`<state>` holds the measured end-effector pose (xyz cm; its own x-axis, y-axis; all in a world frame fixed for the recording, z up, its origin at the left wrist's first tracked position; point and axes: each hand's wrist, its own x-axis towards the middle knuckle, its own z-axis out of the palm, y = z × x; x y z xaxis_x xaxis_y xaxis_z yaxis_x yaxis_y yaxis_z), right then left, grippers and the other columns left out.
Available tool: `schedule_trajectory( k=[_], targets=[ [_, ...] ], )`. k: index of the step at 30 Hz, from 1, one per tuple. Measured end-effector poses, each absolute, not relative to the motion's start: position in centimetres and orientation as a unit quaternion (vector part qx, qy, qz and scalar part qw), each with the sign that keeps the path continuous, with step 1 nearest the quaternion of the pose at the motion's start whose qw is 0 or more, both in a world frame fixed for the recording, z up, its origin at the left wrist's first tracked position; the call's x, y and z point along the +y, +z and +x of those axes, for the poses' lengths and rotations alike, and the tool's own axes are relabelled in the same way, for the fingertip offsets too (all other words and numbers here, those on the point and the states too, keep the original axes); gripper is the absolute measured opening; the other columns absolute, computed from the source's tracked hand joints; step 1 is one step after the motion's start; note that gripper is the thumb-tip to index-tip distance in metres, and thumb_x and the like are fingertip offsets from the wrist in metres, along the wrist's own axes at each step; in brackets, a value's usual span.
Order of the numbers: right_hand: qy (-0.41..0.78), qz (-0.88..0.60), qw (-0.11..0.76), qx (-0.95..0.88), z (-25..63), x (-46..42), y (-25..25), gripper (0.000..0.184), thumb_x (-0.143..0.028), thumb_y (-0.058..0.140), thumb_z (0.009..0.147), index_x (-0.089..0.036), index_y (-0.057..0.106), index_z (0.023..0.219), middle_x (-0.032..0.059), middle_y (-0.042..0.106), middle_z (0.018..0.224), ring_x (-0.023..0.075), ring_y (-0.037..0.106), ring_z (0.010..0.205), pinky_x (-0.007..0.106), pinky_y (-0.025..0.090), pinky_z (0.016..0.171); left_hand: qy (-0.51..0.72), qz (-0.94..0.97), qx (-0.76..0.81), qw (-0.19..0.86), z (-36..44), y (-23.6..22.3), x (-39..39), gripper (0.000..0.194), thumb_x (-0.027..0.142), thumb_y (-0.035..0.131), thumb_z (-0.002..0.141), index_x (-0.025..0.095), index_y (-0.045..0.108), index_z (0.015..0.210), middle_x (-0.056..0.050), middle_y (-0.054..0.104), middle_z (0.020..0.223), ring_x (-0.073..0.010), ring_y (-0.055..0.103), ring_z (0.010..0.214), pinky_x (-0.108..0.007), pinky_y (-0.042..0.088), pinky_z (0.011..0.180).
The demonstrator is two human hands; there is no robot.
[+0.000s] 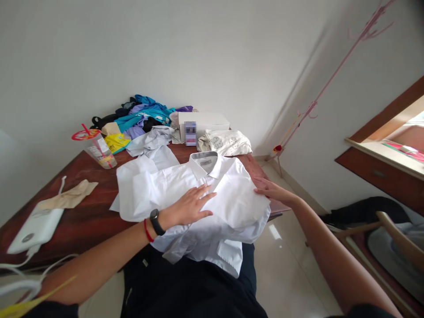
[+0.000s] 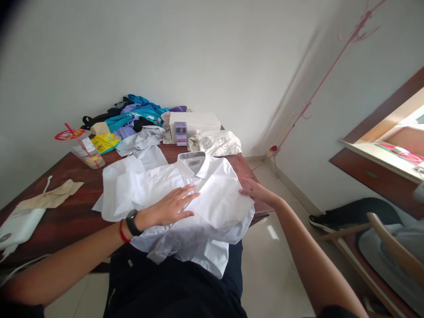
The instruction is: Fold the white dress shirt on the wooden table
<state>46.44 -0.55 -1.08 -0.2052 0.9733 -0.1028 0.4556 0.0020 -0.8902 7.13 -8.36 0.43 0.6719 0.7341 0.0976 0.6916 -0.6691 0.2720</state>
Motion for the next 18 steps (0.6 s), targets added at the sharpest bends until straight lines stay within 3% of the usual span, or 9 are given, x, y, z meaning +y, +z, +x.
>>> schedule_trajectory(
  k=[5,12,15,18],
  targets=[
    [0.453,-0.525,0.281,-0.663,47.9,-3.9,-1.5,0.073,-0.048,0.086,0.070,-0.025,0.066,0.137,0.0112,0.074,0.123,0.0342,0.070,0.107,0.045,0.063,0.085,0.091,0.903,0.407,0.101,8.0,-2.7,-7.8,0.067,0.061,0.044,0.103,0.027,0.037,0.160,-0.012,0.019,0.171,-0.0349,0.017,0.157,-0.054,0.021,0.126],
    [0.440,-0.569,0.202,-0.664,48.7,-3.7,-1.2,0.071,-0.054,0.074,0.077,-0.020,0.065,0.138,0.0086,0.078,0.094,0.0274,0.071,0.073,0.039,0.060,0.062,0.119,0.904,0.402,0.084,7.5,-4.0,-7.6,0.064,0.062,0.043,0.103,0.033,0.040,0.159,-0.008,0.021,0.171,-0.0338,0.019,0.157,-0.053,0.019,0.126],
    [0.385,-0.556,0.190,-0.711,48.5,-2.8,-1.0,0.063,-0.053,0.077,0.073,-0.021,0.073,0.127,0.0111,0.078,0.105,0.0339,0.073,0.090,0.043,0.060,0.074,0.126,0.898,0.413,0.084,8.0,-3.9,-7.7,0.064,0.062,0.050,0.099,0.031,0.047,0.155,-0.010,0.030,0.168,-0.0373,0.027,0.154,-0.055,0.024,0.124],
    [0.320,-0.546,0.164,-0.757,48.5,-2.3,-1.5,0.056,-0.052,0.075,0.074,-0.025,0.074,0.123,0.0111,0.077,0.114,0.0373,0.071,0.103,0.045,0.057,0.085,0.146,0.886,0.429,0.096,9.7,-2.9,-6.7,0.058,0.055,0.058,0.096,0.026,0.058,0.146,-0.015,0.045,0.158,-0.0386,0.044,0.144,-0.053,0.038,0.117]
  ],
)
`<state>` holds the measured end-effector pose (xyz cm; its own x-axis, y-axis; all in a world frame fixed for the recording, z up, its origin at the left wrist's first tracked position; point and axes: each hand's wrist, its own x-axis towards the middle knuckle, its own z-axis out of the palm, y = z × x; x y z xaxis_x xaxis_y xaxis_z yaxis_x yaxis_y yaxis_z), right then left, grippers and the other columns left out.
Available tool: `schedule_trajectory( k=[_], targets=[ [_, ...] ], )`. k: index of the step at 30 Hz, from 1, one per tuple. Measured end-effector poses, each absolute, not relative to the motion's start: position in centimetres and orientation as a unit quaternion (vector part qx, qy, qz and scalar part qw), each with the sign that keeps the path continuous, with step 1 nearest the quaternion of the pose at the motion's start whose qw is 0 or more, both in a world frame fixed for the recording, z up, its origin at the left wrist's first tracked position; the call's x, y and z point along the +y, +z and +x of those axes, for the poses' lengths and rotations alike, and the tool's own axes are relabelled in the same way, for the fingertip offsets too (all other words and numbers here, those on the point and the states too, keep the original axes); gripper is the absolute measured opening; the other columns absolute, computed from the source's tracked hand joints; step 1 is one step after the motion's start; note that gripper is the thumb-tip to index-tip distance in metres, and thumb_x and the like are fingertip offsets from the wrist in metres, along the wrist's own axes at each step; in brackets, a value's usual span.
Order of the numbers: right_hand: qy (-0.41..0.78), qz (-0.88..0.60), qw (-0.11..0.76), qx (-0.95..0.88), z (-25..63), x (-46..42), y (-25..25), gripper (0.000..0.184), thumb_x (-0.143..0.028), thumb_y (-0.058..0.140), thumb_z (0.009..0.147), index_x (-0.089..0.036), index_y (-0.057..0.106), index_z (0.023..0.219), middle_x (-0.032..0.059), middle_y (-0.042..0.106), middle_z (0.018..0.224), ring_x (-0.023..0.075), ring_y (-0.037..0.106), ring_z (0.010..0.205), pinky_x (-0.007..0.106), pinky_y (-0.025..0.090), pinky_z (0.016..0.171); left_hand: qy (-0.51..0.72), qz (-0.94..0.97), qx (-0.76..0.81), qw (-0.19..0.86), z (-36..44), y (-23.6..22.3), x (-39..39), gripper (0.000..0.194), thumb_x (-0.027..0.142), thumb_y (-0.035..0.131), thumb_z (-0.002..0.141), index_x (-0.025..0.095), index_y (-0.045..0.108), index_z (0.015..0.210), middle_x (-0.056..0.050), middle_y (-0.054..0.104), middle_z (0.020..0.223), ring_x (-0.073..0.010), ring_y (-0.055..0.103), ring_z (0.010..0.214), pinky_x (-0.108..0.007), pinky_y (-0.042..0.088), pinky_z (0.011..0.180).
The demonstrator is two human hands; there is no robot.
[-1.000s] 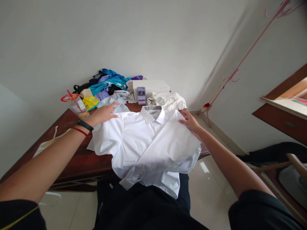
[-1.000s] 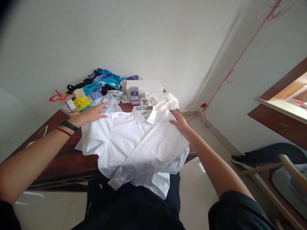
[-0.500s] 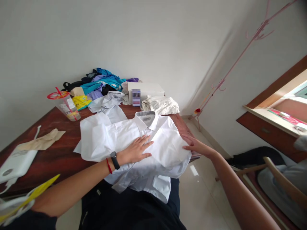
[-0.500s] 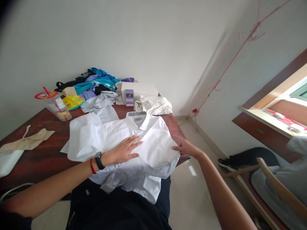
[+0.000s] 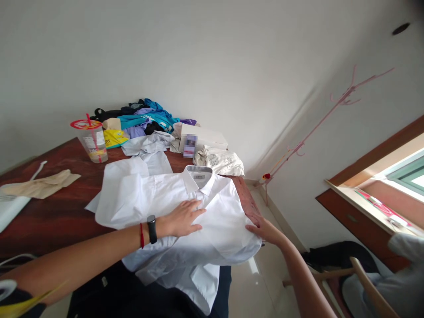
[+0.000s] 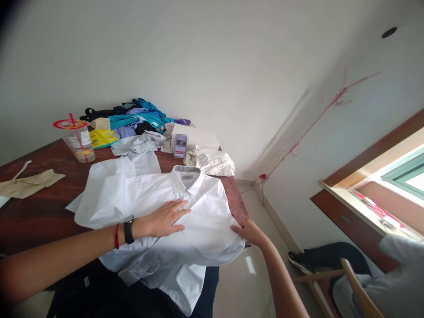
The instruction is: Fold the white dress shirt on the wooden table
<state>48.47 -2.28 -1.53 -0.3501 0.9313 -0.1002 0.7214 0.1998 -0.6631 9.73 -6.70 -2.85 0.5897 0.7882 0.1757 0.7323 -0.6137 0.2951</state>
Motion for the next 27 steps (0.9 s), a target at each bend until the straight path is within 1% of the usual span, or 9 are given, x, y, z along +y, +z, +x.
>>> schedule_trajectory(
  k=[3,5,6,8,10,13,17,21,27],
  targets=[
    [0.231,-0.604,0.111,-0.755,48.6,-2.2,-2.3,0.051,-0.055,0.067,0.082,-0.028,0.072,0.125,0.0097,0.078,0.102,0.0360,0.072,0.095,0.044,0.054,0.082,0.188,0.875,0.426,0.129,13.0,-1.1,-3.7,0.044,0.047,0.058,0.096,0.025,0.067,0.133,-0.014,0.057,0.145,-0.0354,0.058,0.129,-0.050,0.044,0.112],
    [0.179,-0.647,0.087,-0.736,48.6,-2.2,-2.5,0.049,-0.055,0.061,0.086,-0.027,0.071,0.125,0.0086,0.077,0.089,0.0334,0.072,0.086,0.041,0.051,0.076,0.203,0.858,0.435,0.183,15.4,-0.1,-0.6,0.043,0.045,0.060,0.095,0.025,0.067,0.132,-0.013,0.057,0.144,-0.0340,0.060,0.125,-0.049,0.044,0.111],
    [0.166,-0.657,0.082,-0.731,48.5,-2.3,-2.5,0.047,-0.054,0.059,0.087,-0.026,0.071,0.123,0.0079,0.076,0.085,0.0317,0.072,0.083,0.038,0.050,0.074,0.197,0.844,0.437,0.238,16.6,0.3,1.2,0.045,0.044,0.062,0.093,0.024,0.066,0.133,-0.013,0.057,0.144,-0.0319,0.059,0.127,-0.044,0.043,0.113],
    [0.170,-0.655,0.080,-0.732,48.2,-2.3,-2.3,0.039,-0.052,0.058,0.088,-0.024,0.072,0.112,0.0064,0.074,0.081,0.0276,0.070,0.079,0.034,0.047,0.071,0.173,0.812,0.451,0.326,18.4,0.5,4.7,0.045,0.043,0.063,0.092,0.022,0.064,0.132,-0.012,0.063,0.136,-0.0281,0.059,0.126,-0.038,0.044,0.110],
    [0.187,-0.647,0.083,-0.734,48.2,-2.3,-2.1,0.032,-0.050,0.059,0.088,-0.022,0.071,0.095,0.0053,0.073,0.079,0.0239,0.068,0.075,0.031,0.044,0.067,0.152,0.797,0.459,0.362,19.7,0.3,7.8,0.045,0.045,0.065,0.090,0.020,0.066,0.127,-0.010,0.072,0.118,-0.0265,0.067,0.110,-0.037,0.051,0.099],
    [0.197,-0.651,0.102,-0.726,48.8,-2.5,-2.6,0.032,-0.052,0.060,0.085,-0.021,0.065,0.077,0.0032,0.069,0.071,0.0207,0.063,0.068,0.028,0.041,0.062,0.149,0.779,0.464,0.394,20.7,-0.6,10.7,0.046,0.046,0.068,0.087,0.018,0.067,0.123,-0.007,0.075,0.097,-0.0235,0.070,0.088,-0.034,0.056,0.083],
    [0.213,-0.657,0.147,-0.708,49.9,-3.2,-4.3,0.040,-0.059,0.062,0.081,-0.021,0.059,0.066,0.0008,0.062,0.060,0.0190,0.058,0.060,0.027,0.039,0.058,0.204,0.763,0.454,0.413,21.7,-1.6,12.5,0.038,0.032,0.076,0.080,0.016,0.071,0.115,-0.007,0.075,0.109,-0.0230,0.069,0.099,-0.030,0.053,0.087],
    [0.224,-0.658,0.225,-0.683,49.8,-4.1,-5.5,0.048,-0.065,0.056,0.085,-0.021,0.061,0.066,0.0015,0.061,0.060,0.0190,0.057,0.061,0.027,0.040,0.057,0.258,0.746,0.424,0.445,23.1,-2.0,13.5,0.032,0.023,0.073,0.081,0.014,0.074,0.112,-0.008,0.075,0.115,-0.0211,0.069,0.104,-0.026,0.052,0.089],
    [0.268,-0.653,0.285,-0.649,49.3,-4.9,-5.3,0.059,-0.073,0.052,0.084,-0.018,0.071,0.077,0.0052,0.066,0.065,0.0203,0.059,0.061,0.026,0.042,0.051,0.294,0.698,0.460,0.463,24.4,-2.3,15.1,0.033,0.016,0.070,0.081,0.012,0.076,0.114,-0.010,0.077,0.109,-0.0196,0.071,0.089,-0.025,0.054,0.077]
  ],
)
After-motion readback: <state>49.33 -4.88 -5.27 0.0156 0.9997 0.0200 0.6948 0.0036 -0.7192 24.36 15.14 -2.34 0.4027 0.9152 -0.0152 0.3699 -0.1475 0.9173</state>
